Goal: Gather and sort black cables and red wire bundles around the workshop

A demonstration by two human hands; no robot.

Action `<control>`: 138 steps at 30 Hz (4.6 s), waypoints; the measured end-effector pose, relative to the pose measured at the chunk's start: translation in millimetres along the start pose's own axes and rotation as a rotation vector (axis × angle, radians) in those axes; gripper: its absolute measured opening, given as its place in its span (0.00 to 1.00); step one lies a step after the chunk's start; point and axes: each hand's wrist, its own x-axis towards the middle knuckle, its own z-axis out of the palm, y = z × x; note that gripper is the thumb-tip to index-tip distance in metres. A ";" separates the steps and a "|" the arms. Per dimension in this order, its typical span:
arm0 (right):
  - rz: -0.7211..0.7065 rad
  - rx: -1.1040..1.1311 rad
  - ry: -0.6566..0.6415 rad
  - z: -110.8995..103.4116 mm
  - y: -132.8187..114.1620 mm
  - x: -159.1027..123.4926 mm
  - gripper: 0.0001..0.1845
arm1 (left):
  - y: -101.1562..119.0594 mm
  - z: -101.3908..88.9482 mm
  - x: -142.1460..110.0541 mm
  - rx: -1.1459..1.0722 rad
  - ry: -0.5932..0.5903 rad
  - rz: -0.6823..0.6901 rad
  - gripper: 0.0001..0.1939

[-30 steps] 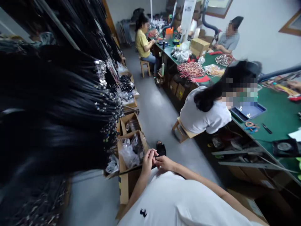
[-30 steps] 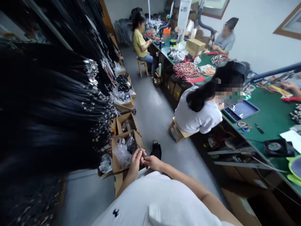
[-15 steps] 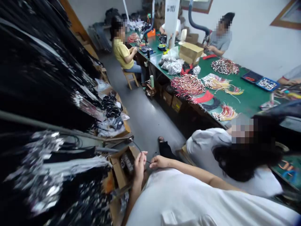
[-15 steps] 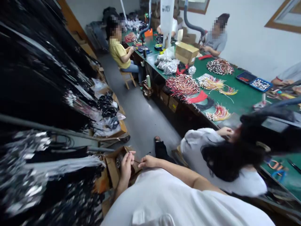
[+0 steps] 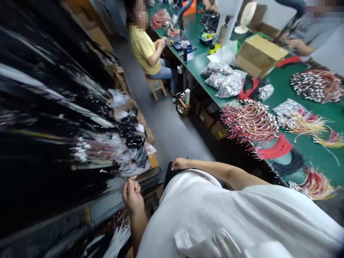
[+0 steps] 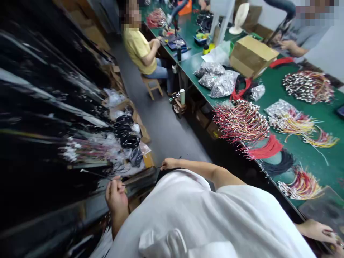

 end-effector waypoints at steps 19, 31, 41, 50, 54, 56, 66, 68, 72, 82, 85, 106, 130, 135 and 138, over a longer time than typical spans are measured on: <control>0.058 -0.052 0.242 -360.3 -65.6 315.1 0.15 | 88.8 325.4 498.9 -0.001 -0.510 -0.033 0.22; -0.172 -0.222 -0.129 -619.2 -178.5 630.8 0.13 | 144.9 423.7 798.4 0.031 -0.326 -0.161 0.27; -0.118 -0.203 -0.104 -753.0 -247.1 836.2 0.14 | 134.9 485.8 1060.3 0.017 -0.261 -0.232 0.25; -0.130 -0.137 0.033 -896.5 -322.0 981.7 0.13 | 206.1 600.3 1303.6 0.110 -0.525 -0.112 0.26; -0.125 0.018 0.095 -947.6 -326.7 1049.0 0.14 | 206.1 651.5 1389.8 0.167 -0.634 -0.127 0.26; -0.150 0.141 0.103 -983.7 -330.2 1087.9 0.14 | 205.1 677.9 1435.4 0.200 -0.666 -0.152 0.27; -0.214 0.285 0.240 -1209.2 -386.3 1241.7 0.08 | 254.1 818.6 1650.9 0.442 -0.764 -0.034 0.27; -0.177 0.294 0.301 -1240.6 -383.4 1251.5 0.08 | 253.2 849.0 1680.0 0.498 -0.831 -0.016 0.27; -0.139 0.374 0.423 -1295.6 -365.9 1259.9 0.10 | 238.7 919.3 1720.3 0.518 -0.981 -0.101 0.29; -0.056 0.617 0.874 -1468.8 -350.3 1270.8 0.08 | 245.1 1145.9 1810.9 0.606 -1.453 0.005 0.25; -0.056 0.672 0.977 -1511.3 -350.4 1272.7 0.09 | 253.1 1209.3 1832.1 0.606 -1.533 -0.016 0.25; -0.208 0.674 1.383 -1799.8 -288.1 1208.4 0.15 | 233.1 1416.4 1869.6 0.914 -1.771 -0.163 0.26; 0.111 0.576 1.974 -1945.1 -256.1 1231.8 0.10 | 213.8 1652.0 2016.1 1.259 -2.152 0.160 0.31; 0.155 0.482 2.007 -1968.4 -258.8 1216.8 0.09 | 214.3 1675.1 2004.3 1.309 -2.254 0.166 0.30; 0.208 0.376 2.018 -1985.9 -254.0 1194.5 0.10 | 209.2 1676.9 1992.6 1.348 -2.219 0.171 0.32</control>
